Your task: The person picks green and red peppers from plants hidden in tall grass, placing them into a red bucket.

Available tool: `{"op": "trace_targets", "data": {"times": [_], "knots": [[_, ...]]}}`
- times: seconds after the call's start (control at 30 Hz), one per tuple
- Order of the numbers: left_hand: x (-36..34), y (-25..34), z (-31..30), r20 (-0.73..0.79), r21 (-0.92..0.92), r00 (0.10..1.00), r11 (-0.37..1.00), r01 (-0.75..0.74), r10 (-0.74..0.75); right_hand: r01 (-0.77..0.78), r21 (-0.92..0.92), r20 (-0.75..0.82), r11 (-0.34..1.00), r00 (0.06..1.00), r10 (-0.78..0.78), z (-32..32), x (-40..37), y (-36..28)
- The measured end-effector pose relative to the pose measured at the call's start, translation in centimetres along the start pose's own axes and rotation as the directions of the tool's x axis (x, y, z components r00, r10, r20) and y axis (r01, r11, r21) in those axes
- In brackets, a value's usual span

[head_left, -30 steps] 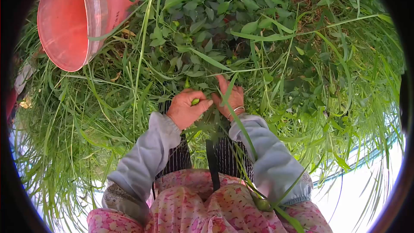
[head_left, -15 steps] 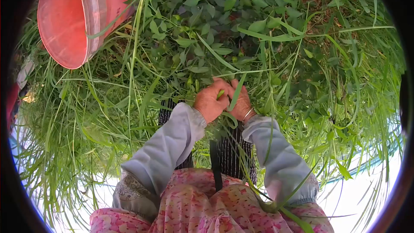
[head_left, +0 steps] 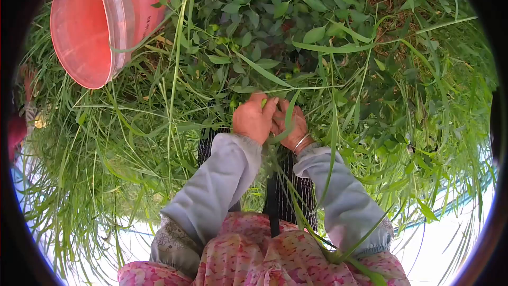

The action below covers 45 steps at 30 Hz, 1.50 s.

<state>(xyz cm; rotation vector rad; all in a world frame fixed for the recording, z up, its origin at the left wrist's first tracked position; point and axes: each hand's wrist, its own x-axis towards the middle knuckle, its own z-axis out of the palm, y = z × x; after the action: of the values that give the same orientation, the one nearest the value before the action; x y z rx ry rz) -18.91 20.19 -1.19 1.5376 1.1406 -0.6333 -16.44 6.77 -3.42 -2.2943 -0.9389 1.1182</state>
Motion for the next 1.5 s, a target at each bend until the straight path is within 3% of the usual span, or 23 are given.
{"op": "trace_targets", "data": {"times": [0.03,0.07,0.17,0.33,0.37,0.43,0.47,0.57,0.63,0.67,0.77,0.8,0.87,0.97,1.07,1.17,1.2,1.3,1.4,1.5], "knots": [[-0.1,0.1,-0.1,-0.018,0.061,0.999,0.998,-0.026,0.027,0.037,-0.006,-0.050,0.999,0.998,-0.037,0.4,-0.1,0.0],[-0.2,0.2,-0.3,-0.034,0.123,0.998,0.991,-0.049,0.054,-0.124,0.016,0.229,0.992,0.966,0.117,0.4,-0.5,0.3],[-0.1,0.7,-0.1,-0.085,0.161,0.995,0.986,-0.044,0.058,-0.101,0.100,0.126,0.990,0.988,0.088,-0.2,-0.3,0.0],[0.4,0.3,-0.4,-0.135,0.206,0.975,0.967,-0.148,0.178,-0.112,0.029,0.137,0.993,0.985,0.107,-0.5,-0.3,-0.2],[0.9,0.2,-0.7,-0.114,-0.036,0.993,0.999,-0.015,0.010,-0.112,-0.001,0.147,0.994,0.983,0.111,-0.5,-0.3,-0.1],[1.9,0.7,-1.5,0.043,-0.476,0.956,0.835,0.276,-0.291,-0.123,0.014,0.138,0.992,0.983,0.120,-1.4,-0.3,-0.5],[2.1,0.5,-1.0,0.038,-0.507,0.975,0.837,0.207,-0.218,-0.125,0.023,0.132,0.992,0.984,0.121,-1.6,-0.2,-0.7],[2.3,1.2,-0.7,0.162,-0.610,0.965,0.748,0.261,-0.205,-0.047,0.150,0.002,0.988,0.999,0.048,-1.4,-0.2,-0.5],[2.4,1.8,-1.1,0.243,-0.623,0.946,0.713,0.323,-0.216,-0.040,0.090,-0.029,0.995,0.999,0.043,-1.7,0.2,-0.6],[2.2,1.8,-1.3,0.286,-0.625,0.931,0.692,0.361,-0.227,-0.041,0.063,-0.038,0.997,0.998,0.044,-1.6,0.2,-0.6],[0.6,2.3,-2.8,0.321,-0.515,0.906,0.752,0.412,-0.276,-0.007,0.225,0.002,0.974,1.000,0.007,-0.9,0.2,-0.1],[-0.2,2.9,-3.8,0.341,-0.531,0.908,0.748,0.399,-0.243,-0.143,0.215,0.058,0.966,0.989,0.134,-0.8,0.1,0.3],[-1.1,3.4,-6.5,0.378,-0.561,0.910,0.741,0.370,-0.168,-0.167,0.207,0.008,0.964,0.986,0.169,-0.5,-0.6,1.4],[0.5,-1.2,-7.8,0.117,-0.452,0.957,0.844,0.288,-0.264,-0.174,0.236,-0.014,0.956,0.983,0.182,-0.3,-0.9,0.5],[3.8,-8.0,-8.5,0.004,-0.195,0.964,0.946,0.260,-0.264,-0.137,0.137,-0.115,0.981,0.981,0.153,-0.2,0.1,0.1],[5.0,-9.3,-6.9,0.131,0.047,0.944,0.953,0.299,-0.303,-0.164,0.142,-0.065,0.976,0.982,0.175,0.1,-0.3,0.6],[5.5,-9.0,-6.8,0.223,0.218,0.929,0.944,0.247,-0.295,-0.180,0.122,-0.048,0.976,0.981,0.187,0.1,-0.1,0.5],[6.3,-8.8,-5.1,0.247,0.129,0.854,0.889,0.440,-0.458,-0.221,0.077,-0.032,0.972,0.974,0.224,0.0,-0.1,0.4],[6.3,-8.5,-4.3,0.215,0.034,0.842,0.865,0.500,-0.495,-0.230,0.068,-0.045,0.971,0.971,0.233,0.2,-0.1,0.4],[6.3,-8.8,-4.4,0.289,-0.152,0.840,0.844,0.514,-0.459,-0.231,0.038,-0.027,0.972,0.972,0.232,0.0,0.0,-0.1]]}}
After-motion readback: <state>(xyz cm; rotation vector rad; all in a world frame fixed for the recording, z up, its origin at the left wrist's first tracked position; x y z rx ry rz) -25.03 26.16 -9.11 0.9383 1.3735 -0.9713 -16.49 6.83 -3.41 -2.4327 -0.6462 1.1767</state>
